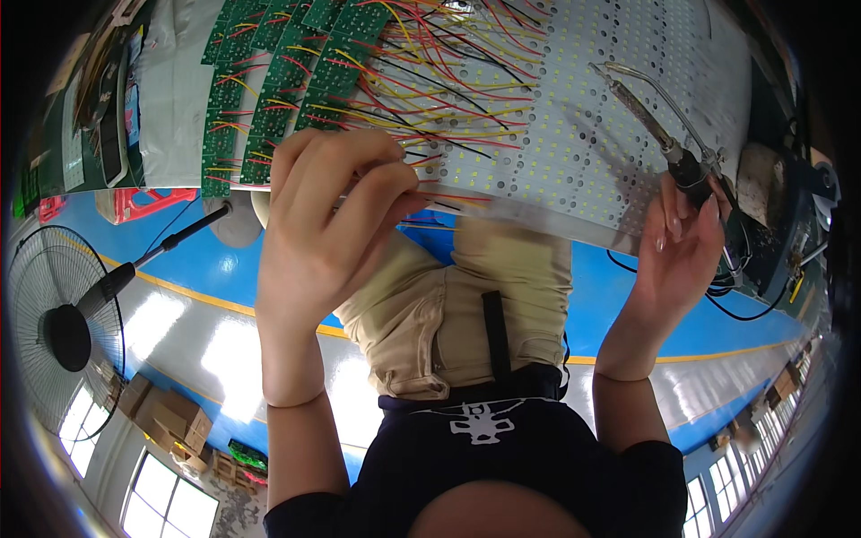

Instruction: Soldering wires onto individual LED circuit board modules and positioning them on a panel.

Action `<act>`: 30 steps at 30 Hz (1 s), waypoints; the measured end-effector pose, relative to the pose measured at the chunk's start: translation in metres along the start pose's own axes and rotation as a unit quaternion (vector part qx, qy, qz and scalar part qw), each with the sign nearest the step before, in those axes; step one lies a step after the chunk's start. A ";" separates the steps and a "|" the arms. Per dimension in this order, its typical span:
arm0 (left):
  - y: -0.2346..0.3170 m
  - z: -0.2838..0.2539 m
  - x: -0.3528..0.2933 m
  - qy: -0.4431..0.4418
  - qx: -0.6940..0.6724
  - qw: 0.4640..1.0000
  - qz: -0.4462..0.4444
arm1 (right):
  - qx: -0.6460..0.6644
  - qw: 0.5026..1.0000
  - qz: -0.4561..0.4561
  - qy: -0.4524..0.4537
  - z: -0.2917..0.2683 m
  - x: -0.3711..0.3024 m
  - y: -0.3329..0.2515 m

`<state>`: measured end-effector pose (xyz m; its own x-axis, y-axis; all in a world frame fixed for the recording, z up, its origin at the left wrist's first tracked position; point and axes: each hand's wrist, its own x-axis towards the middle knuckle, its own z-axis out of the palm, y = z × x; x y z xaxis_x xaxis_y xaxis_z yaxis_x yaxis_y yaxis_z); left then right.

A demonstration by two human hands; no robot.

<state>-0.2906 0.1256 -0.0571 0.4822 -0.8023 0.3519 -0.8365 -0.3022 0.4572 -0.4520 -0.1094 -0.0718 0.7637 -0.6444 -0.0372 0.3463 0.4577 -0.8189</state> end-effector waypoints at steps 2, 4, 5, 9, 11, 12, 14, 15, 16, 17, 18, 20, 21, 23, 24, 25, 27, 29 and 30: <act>0.001 -0.003 0.002 -0.007 -0.010 1.000 -0.012 | -0.012 1.000 -0.004 -0.008 -0.001 0.000 0.000; 0.000 0.002 -0.001 -0.002 -0.023 0.999 -0.024 | -0.026 0.999 -0.010 -0.015 -0.003 0.000 0.001; 0.000 0.003 -0.002 0.004 -0.034 0.999 -0.038 | -0.021 0.999 -0.010 -0.022 -0.005 0.000 0.001; 0.000 0.001 -0.002 -0.011 -0.044 0.997 -0.058 | -0.068 0.997 -0.008 0.021 0.001 0.001 0.001; 0.001 0.000 -0.001 -0.023 -0.040 0.997 -0.058 | -0.067 0.997 -0.011 0.022 0.001 0.001 0.001; 0.001 -0.001 -0.001 -0.023 -0.039 0.997 -0.058 | -0.067 0.997 -0.014 0.024 0.001 0.001 0.001; 0.002 -0.002 0.000 -0.022 -0.050 0.996 -0.066 | -0.045 0.999 -0.016 0.000 -0.004 0.000 0.003; 0.003 -0.002 0.001 -0.022 -0.051 0.996 -0.064 | -0.023 0.999 -0.018 -0.024 -0.005 0.000 0.003; 0.004 -0.002 0.002 -0.011 -0.063 0.996 -0.064 | -0.024 0.999 -0.020 -0.023 -0.005 0.000 0.002; 0.005 -0.002 0.003 -0.001 -0.074 0.995 -0.065 | -0.027 0.999 -0.018 -0.030 -0.004 0.000 0.002; 0.004 -0.002 0.003 -0.001 -0.075 0.995 -0.064 | -0.031 0.999 -0.017 -0.038 -0.003 0.000 0.002; 0.004 0.000 0.003 0.029 -0.058 0.997 -0.034 | -0.052 0.998 -0.015 -0.007 0.004 -0.001 0.002; 0.005 0.003 0.003 0.031 -0.060 0.997 -0.034 | -0.073 0.997 -0.013 0.023 0.008 -0.003 0.002; 0.009 0.011 0.004 0.047 -0.073 0.995 -0.054 | -0.079 0.996 -0.020 0.036 0.010 -0.006 0.004; 0.011 0.014 0.003 0.048 -0.074 0.995 -0.055 | -0.082 0.995 -0.026 0.048 0.012 -0.007 0.005; 0.013 0.017 0.003 0.054 -0.065 0.995 -0.056 | -0.091 0.994 -0.031 0.060 0.015 -0.008 0.006; 0.014 0.020 0.003 0.058 -0.059 0.995 -0.054 | -0.103 0.991 -0.038 0.078 0.013 -0.010 0.005; 0.014 0.023 0.003 0.064 -0.069 0.993 -0.066 | -0.114 0.988 -0.044 0.095 0.013 -0.009 0.005; 0.015 0.023 0.003 0.064 -0.069 0.993 -0.066 | -0.102 0.988 -0.048 0.108 0.013 -0.008 0.006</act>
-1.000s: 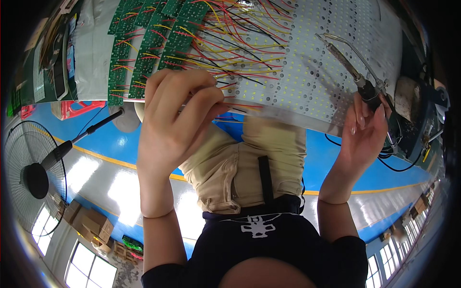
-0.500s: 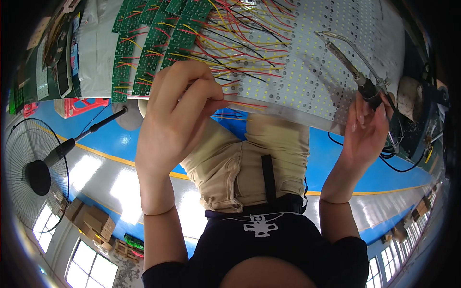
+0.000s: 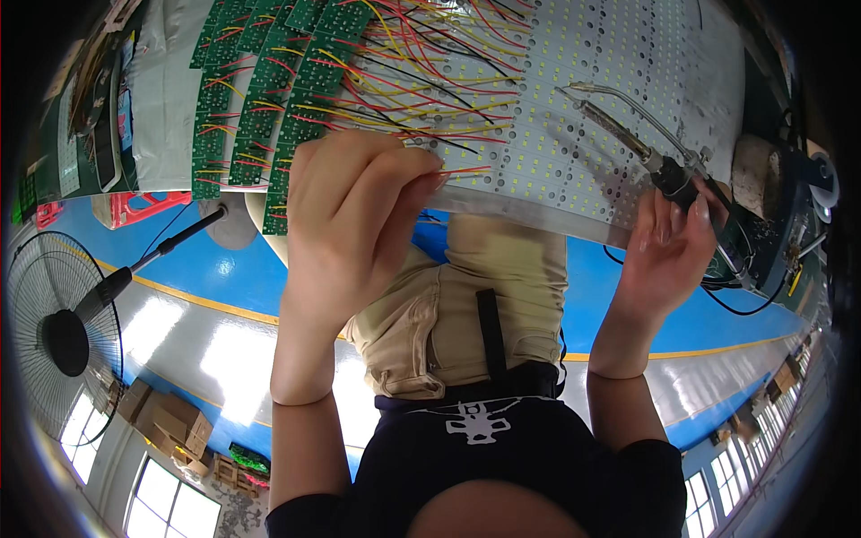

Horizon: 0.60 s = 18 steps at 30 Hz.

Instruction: Soldering wires onto individual LED circuit board modules and positioning them on a panel.

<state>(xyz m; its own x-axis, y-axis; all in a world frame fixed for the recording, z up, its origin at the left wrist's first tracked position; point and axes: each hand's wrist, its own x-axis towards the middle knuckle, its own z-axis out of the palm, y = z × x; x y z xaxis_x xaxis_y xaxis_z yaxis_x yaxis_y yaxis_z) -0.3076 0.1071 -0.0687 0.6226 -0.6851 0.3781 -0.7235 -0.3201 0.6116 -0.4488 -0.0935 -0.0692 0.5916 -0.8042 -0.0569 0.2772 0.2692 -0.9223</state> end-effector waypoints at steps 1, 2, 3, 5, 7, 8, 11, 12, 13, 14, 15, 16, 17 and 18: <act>0.000 0.001 0.000 0.006 0.003 1.000 0.004 | 0.011 1.000 -0.001 0.013 0.000 0.001 0.000; -0.001 0.002 0.000 0.013 0.006 1.000 0.007 | 0.011 1.000 -0.001 0.013 0.000 0.001 0.001; -0.002 0.002 0.000 0.013 0.006 1.000 0.007 | 0.028 1.000 0.000 0.009 -0.001 0.001 0.001; -0.003 0.001 0.002 0.023 0.018 0.999 0.039 | 0.044 0.999 0.001 0.005 -0.002 0.000 0.001; -0.001 0.002 0.001 0.026 0.013 0.999 0.025 | 0.037 0.999 0.004 -0.027 -0.002 -0.002 0.000; -0.001 0.003 0.001 0.029 0.007 0.999 0.012 | 0.036 0.999 0.004 -0.026 -0.001 -0.004 -0.001; 0.001 0.002 0.003 0.031 0.018 0.999 0.026 | 0.003 1.000 -0.008 -0.004 0.004 -0.006 -0.003; 0.001 0.002 0.003 0.031 0.017 0.999 0.027 | -0.013 0.999 -0.029 -0.020 0.004 -0.006 -0.003; 0.001 0.002 0.003 0.030 0.020 0.999 0.031 | -0.028 0.998 -0.051 -0.037 0.004 -0.006 -0.003; 0.001 0.001 0.003 0.030 0.023 0.999 0.035 | -0.029 0.998 -0.052 -0.037 0.004 -0.006 -0.004; 0.000 0.002 0.002 0.030 0.023 0.999 0.035 | -0.023 0.999 -0.048 0.000 0.005 -0.005 -0.004; -0.001 0.003 0.002 0.044 0.024 0.997 0.051 | -0.017 0.998 -0.045 0.038 0.005 -0.003 -0.005; -0.002 0.004 0.002 0.056 0.025 0.996 0.067 | -0.018 0.998 -0.046 0.038 0.006 -0.002 -0.006; -0.002 0.005 0.002 0.057 0.024 0.996 0.068 | -0.042 0.998 -0.049 0.024 0.007 0.001 -0.007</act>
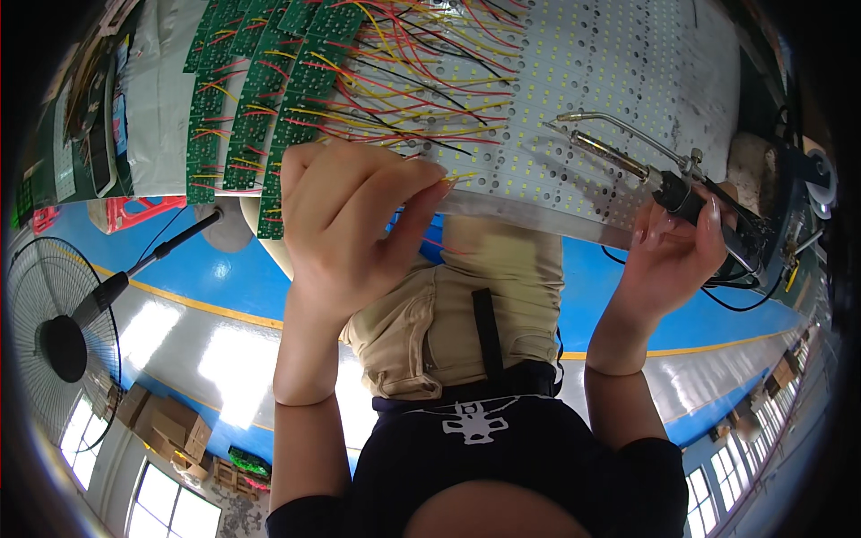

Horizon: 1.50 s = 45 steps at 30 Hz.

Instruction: Soldering wires onto individual LED circuit board modules and positioning them on a panel.

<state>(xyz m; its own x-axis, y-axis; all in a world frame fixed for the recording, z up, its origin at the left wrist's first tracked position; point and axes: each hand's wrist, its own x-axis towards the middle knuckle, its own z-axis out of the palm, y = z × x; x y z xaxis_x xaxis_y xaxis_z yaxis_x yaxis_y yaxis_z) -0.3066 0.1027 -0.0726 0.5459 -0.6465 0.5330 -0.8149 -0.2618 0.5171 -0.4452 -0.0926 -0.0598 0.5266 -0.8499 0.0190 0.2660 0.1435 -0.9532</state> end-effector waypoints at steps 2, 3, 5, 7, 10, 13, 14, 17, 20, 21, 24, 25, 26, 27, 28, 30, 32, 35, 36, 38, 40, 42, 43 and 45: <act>0.001 0.001 0.000 0.004 0.004 1.000 -0.002 | -0.024 1.000 -0.005 -0.015 0.001 0.004 -0.001; 0.002 0.002 -0.001 0.005 0.004 1.000 -0.002 | -0.020 1.000 0.002 -0.011 0.002 0.006 0.000; 0.004 0.002 -0.002 0.010 0.005 1.000 -0.028 | -0.016 1.000 0.008 -0.006 0.003 0.008 -0.001; 0.004 0.004 0.000 0.014 0.010 1.000 -0.026 | -0.019 0.998 0.030 -0.042 0.004 0.008 -0.001; 0.007 0.009 0.002 0.011 0.014 0.999 -0.033 | -0.072 0.997 0.026 -0.001 0.011 0.002 0.002; 0.004 0.013 0.001 0.020 0.017 0.999 -0.029 | -0.089 0.995 0.019 0.029 0.015 -0.003 0.005; 0.003 0.016 0.000 0.037 0.018 0.999 -0.014 | -0.084 0.996 0.010 0.034 0.013 -0.004 0.007; 0.009 0.013 0.003 0.012 0.013 0.999 -0.037 | -0.065 0.997 0.018 0.037 0.015 -0.006 0.006; 0.009 0.015 0.003 0.007 0.016 0.999 -0.033 | -0.082 0.996 0.017 0.044 0.016 -0.006 0.006; 0.009 0.015 0.002 0.006 0.015 0.999 -0.034 | -0.094 0.995 0.007 0.030 0.015 -0.006 0.006; 0.008 0.017 0.001 0.011 0.001 0.999 -0.032 | -0.122 0.992 0.007 0.025 0.017 -0.004 0.004; 0.008 0.017 0.001 0.011 0.002 0.999 -0.030 | -0.123 0.992 0.007 0.026 0.017 -0.004 0.004; 0.008 0.016 0.002 0.011 0.003 0.999 -0.030 | -0.128 0.992 0.009 0.021 0.016 -0.004 0.004; 0.008 0.016 0.003 0.010 0.004 0.999 -0.031 | -0.133 0.991 0.011 0.016 0.016 -0.003 0.004; 0.007 0.015 0.003 0.007 0.011 1.000 -0.025 | -0.133 0.991 0.013 0.016 0.016 -0.003 0.004; 0.007 0.016 0.003 0.004 0.015 1.000 -0.019 | -0.126 0.992 0.012 -0.001 0.014 -0.003 0.004; 0.008 0.015 0.003 -0.007 0.023 1.000 -0.014 | -0.129 0.992 0.017 0.007 0.016 -0.003 0.003; 0.009 0.014 0.004 -0.013 0.026 0.999 -0.020 | -0.134 0.991 0.019 0.014 0.019 -0.004 0.002; 0.010 0.013 0.005 -0.013 0.026 0.999 -0.020 | -0.138 0.990 0.015 0.013 0.020 -0.004 0.002; 0.011 0.012 0.005 -0.020 0.027 0.999 -0.027 | -0.135 0.990 0.015 0.021 0.022 -0.004 0.002; 0.010 0.012 0.005 -0.020 0.029 0.999 -0.023 | -0.132 0.991 0.014 0.028 0.022 -0.004 0.002; 0.010 0.012 0.005 -0.020 0.031 0.999 -0.020 | -0.134 0.991 0.007 -0.001 0.018 -0.004 0.002; 0.010 0.011 0.005 -0.020 0.031 0.999 -0.020 | -0.134 0.991 0.007 -0.002 0.018 -0.004 0.003; 0.010 0.011 0.005 -0.021 0.031 0.999 -0.021 | -0.133 0.991 0.006 -0.003 0.018 -0.004 0.003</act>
<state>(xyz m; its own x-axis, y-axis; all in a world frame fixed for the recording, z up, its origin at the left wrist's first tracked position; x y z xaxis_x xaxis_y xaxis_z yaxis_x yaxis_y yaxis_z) -0.3140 0.0887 -0.0718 0.5730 -0.6625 0.4825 -0.8022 -0.3328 0.4957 -0.4316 -0.0794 -0.0572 0.5328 -0.8462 0.0088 0.0381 0.0136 -0.9992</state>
